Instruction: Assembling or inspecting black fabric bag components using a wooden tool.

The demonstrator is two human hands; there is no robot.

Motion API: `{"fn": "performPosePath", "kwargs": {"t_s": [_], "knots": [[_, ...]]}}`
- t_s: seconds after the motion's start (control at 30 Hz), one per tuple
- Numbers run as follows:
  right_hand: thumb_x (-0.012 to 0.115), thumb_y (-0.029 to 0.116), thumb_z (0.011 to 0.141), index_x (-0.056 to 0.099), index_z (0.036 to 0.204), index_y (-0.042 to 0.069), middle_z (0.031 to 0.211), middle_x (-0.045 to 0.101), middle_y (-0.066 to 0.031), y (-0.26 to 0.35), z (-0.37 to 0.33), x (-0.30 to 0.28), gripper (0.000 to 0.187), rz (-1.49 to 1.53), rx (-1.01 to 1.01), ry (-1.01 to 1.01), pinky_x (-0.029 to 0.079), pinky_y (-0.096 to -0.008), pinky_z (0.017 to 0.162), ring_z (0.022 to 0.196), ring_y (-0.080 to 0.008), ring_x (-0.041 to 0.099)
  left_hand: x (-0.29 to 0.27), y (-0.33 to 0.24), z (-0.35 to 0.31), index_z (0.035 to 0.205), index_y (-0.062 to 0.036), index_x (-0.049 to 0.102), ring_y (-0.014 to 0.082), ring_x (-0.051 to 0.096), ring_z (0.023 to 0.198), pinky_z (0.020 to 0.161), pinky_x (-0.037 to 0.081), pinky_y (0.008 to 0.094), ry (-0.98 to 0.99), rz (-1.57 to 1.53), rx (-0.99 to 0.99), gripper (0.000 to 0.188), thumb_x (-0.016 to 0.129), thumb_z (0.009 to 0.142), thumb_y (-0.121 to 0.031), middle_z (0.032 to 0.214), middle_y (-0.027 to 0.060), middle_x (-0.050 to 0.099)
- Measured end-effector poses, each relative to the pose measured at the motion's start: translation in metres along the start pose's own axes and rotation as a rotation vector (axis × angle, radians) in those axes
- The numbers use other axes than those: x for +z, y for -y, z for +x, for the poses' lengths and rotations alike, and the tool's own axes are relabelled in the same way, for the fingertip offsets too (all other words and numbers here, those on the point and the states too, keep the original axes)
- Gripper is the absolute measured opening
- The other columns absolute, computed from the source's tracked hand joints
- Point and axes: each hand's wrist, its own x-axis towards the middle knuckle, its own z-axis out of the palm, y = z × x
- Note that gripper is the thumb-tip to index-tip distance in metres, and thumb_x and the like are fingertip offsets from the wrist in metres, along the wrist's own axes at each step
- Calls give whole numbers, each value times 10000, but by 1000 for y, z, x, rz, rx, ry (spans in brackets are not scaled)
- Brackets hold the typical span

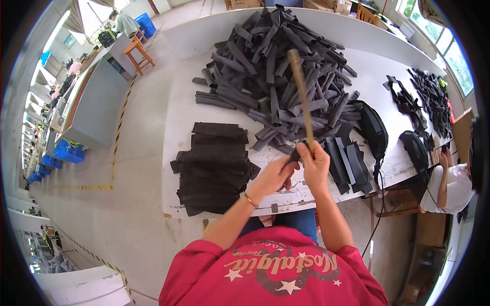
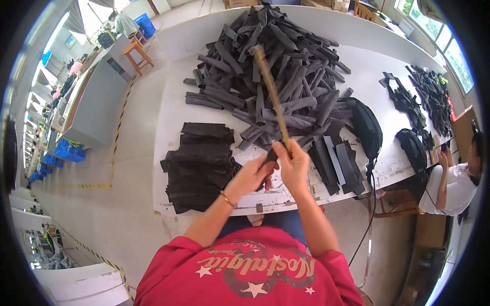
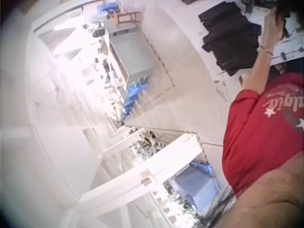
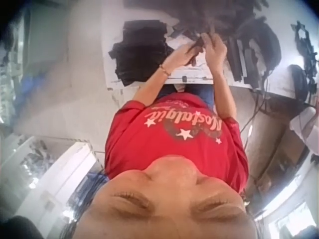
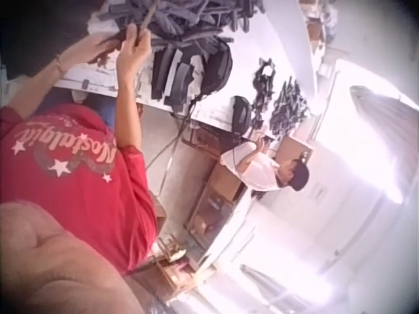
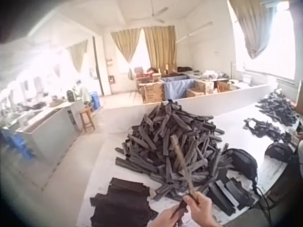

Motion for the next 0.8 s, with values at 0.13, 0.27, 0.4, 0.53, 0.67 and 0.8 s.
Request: {"fn": "performPosePath", "kwargs": {"t_s": [0.13, 0.27, 0.4, 0.53, 0.67, 0.8], "knots": [[621, 165, 907, 547, 763, 31, 684, 443, 90, 14, 35, -1, 211, 395, -8, -237, 260, -184, 537, 626, -14, 340, 63, 11, -34, 893, -23, 457, 118, 489, 434, 396, 411, 249, -1, -376, -86, 292, 343, 1007, -266, 635, 25, 460], [614, 196, 915, 540, 737, 48, 644, 403, 102, 4, 42, 3, 243, 420, 43, -267, 251, -185, 507, 591, 1, 332, 52, 31, -43, 799, -34, 452, 103, 483, 453, 402, 403, 254, 183, -359, -93, 288, 348, 991, -222, 632, 29, 481], [607, 250, 916, 522, 722, 100, 541, 403, 89, 4, 61, -25, 260, 437, 108, -237, 227, -207, 385, 428, -6, 345, 70, 55, -73, 753, -27, 492, 121, 471, 464, 468, 395, 267, 253, -56, -102, 318, 391, 973, -233, 567, 33, 490], [594, 230, 919, 512, 713, 92, 548, 377, 91, 13, 34, -19, 261, 141, 84, -4, 224, -206, 402, 448, -9, 331, 24, -11, -36, 1037, -7, 519, 101, 520, 801, 703, 436, 250, -583, -146, 387, 163, 510, 934, -133, 917, 55, 558], [619, 201, 899, 577, 765, 55, 580, 417, 86, 5, 8, -4, 203, 132, 21, 141, 238, -193, 424, 486, -4, 352, 8, -25, 0, 1081, -11, 531, 69, 535, 864, 735, 435, 209, -463, -275, 373, 210, 594, 899, -94, 957, 23, 577], [640, 149, 880, 580, 810, 14, 635, 440, 76, 10, 8, -1, 163, 130, 52, 98, 256, -184, 490, 574, -2, 349, 11, -15, -1, 993, -7, 566, 42, 519, 762, 669, 425, 183, -498, -231, 289, 134, 579, 917, -117, 862, -7, 578]]}}
